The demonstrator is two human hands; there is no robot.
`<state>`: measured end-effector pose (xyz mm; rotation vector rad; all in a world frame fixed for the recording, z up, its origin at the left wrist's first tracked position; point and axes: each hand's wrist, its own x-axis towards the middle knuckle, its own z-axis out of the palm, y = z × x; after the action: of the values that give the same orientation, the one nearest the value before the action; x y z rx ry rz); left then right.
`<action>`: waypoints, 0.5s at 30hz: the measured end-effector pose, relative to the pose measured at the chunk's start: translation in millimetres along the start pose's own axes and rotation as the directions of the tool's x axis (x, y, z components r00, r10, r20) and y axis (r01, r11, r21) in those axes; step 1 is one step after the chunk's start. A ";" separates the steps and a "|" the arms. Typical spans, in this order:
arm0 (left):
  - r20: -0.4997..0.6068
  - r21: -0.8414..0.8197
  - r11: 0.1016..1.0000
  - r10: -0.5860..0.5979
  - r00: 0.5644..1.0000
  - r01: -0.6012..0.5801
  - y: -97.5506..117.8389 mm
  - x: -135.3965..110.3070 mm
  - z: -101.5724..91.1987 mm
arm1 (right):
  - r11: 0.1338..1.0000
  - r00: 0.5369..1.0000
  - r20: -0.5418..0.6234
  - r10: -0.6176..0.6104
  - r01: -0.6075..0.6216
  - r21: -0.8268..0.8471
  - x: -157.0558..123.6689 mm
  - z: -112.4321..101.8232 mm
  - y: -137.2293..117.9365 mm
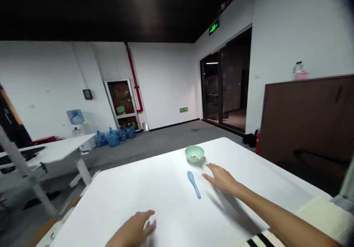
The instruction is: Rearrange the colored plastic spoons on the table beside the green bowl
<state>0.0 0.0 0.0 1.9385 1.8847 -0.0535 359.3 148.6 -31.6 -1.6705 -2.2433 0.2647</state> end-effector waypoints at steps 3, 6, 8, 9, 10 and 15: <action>-0.012 -0.012 1.000 0.015 1.000 -0.015 -2.2 -0.4 1.1 | 1.000 1.000 -0.020 0.002 -0.002 0.024 -2.4 -1.0 -0.2; -0.014 -0.026 0.999 0.021 1.000 -0.021 -5.2 1.8 3.1 | 0.999 0.999 -0.053 0.006 -0.004 0.032 2.7 -4.8 -0.1; -0.013 -0.033 0.999 0.021 1.000 -0.021 -7.0 4.3 4.7 | 1.000 0.997 -0.071 0.014 -0.012 0.025 12.7 -9.3 0.2; -0.010 -0.036 0.999 0.019 1.000 -0.020 -7.7 5.4 5.4 | 1.000 0.997 -0.075 0.024 -0.022 0.018 20.0 -11.9 0.4; -0.007 -0.039 0.999 0.018 1.000 -0.019 -8.3 6.4 6.0 | 0.999 0.996 -0.077 0.040 -0.040 0.009 28.8 -14.6 0.6; 0.009 -0.037 0.999 -0.002 1.000 0.002 -9.0 6.9 6.4 | 0.989 0.988 -0.065 0.141 -0.144 -0.042 86.5 -20.6 0.5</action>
<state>-6.4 4.2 -10.5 1.9086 1.8686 -0.0282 345.1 230.3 0.5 -1.8405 -2.1044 0.1927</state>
